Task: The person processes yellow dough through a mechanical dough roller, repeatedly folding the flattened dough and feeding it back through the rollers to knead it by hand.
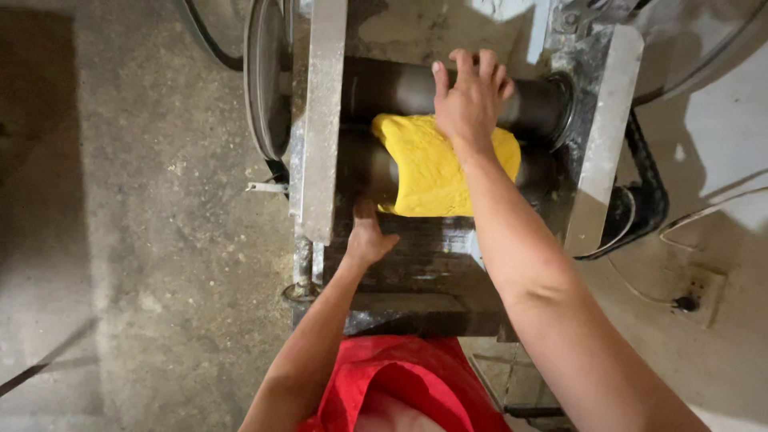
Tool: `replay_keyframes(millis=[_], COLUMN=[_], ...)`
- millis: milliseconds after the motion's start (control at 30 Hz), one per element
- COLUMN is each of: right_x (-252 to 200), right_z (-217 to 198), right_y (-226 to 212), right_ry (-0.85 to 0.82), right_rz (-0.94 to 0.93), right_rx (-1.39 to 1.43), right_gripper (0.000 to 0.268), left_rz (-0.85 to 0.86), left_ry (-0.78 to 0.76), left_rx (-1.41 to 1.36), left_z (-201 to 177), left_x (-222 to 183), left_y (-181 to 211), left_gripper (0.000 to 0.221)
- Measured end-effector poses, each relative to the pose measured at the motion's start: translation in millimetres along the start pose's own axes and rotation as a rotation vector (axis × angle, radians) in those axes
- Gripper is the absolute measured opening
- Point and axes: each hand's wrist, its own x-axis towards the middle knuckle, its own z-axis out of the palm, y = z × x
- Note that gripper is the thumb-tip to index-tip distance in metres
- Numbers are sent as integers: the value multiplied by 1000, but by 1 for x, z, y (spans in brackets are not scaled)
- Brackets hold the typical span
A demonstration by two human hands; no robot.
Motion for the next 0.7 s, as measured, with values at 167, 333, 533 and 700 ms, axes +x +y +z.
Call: replay_keyframes(millis=[167,333,533,700], right_x=[8,-121,-240,-215], right_z=[-10,-74,-32,-5], right_y=[12,42,107,123], right_ry=[163,-294,-763,-572], right_rz=[-179,35,612,705], right_rx=[272,1255,1104,1106], right_gripper=[18,8,45,62], left_rz=[-294,-235,-506,-212], left_ry=[-878,-772,-923,-942], left_rx=[-6,-381,-446,-163], left_z=[40,-23,-10,59], left_x=[70,77,71,39], left_y=[-3,21,16,-50], left_gripper=[72,76,108,122])
